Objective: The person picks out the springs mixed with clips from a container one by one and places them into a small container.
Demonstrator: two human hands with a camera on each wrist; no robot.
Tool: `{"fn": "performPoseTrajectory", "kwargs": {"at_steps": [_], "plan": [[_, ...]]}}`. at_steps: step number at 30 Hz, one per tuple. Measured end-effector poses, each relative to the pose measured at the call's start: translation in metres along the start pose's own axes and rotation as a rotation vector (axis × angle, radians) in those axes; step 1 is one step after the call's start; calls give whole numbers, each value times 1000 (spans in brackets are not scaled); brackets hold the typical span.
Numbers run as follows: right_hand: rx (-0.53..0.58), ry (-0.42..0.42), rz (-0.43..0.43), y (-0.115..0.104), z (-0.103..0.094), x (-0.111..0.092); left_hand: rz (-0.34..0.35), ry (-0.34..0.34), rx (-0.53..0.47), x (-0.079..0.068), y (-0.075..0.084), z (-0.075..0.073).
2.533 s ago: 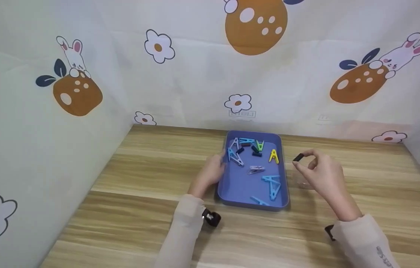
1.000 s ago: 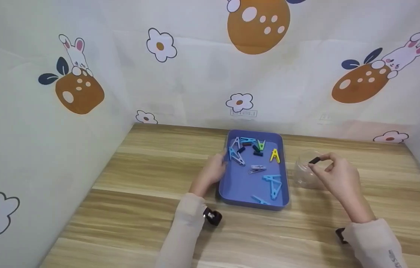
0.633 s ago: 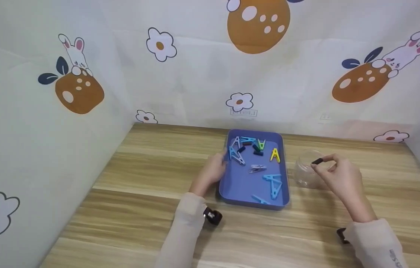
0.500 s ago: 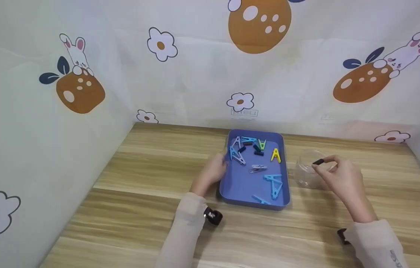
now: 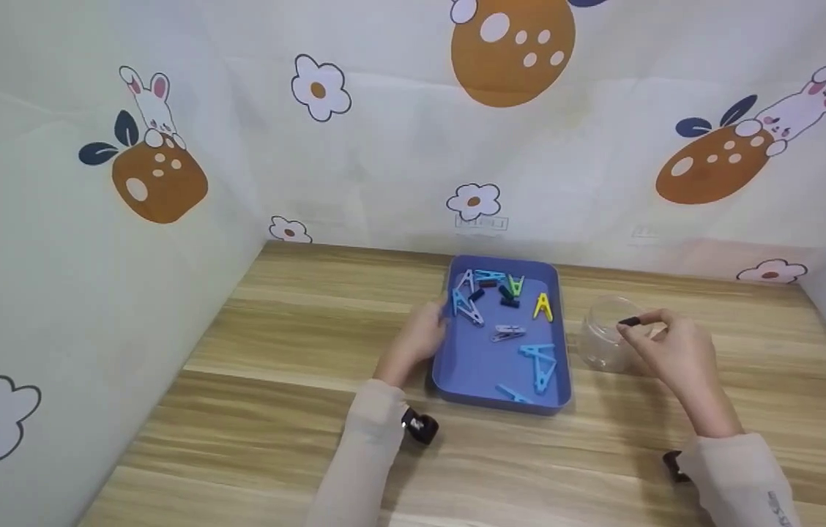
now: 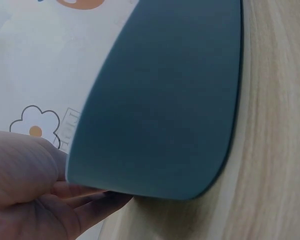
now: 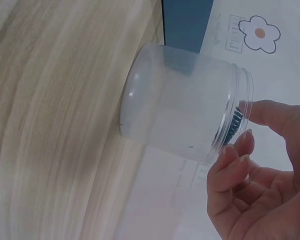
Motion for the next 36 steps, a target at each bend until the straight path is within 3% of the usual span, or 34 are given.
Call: {"fn": "performPoseTrajectory", "kwargs": {"at_steps": [8, 18, 36], "plan": [[17, -7, 8, 3, 1, 1, -28, -16, -4, 0, -1, 1], [4, 5, 7, 3, 2, 1, 19, 17, 5, 0, 1, 0], [-10, -22, 14, 3, 2, 2, 16, 4, 23, 0, 1, -1]]}}
Point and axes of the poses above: each hand's wrist, its own x-axis towards the middle knuckle, its own z-axis out of the palm, y = z × x, the point moved 6 cm from there along x, towards the middle knuckle, and after that the axes turned 3 degrees about y, right-handed, at the moved point
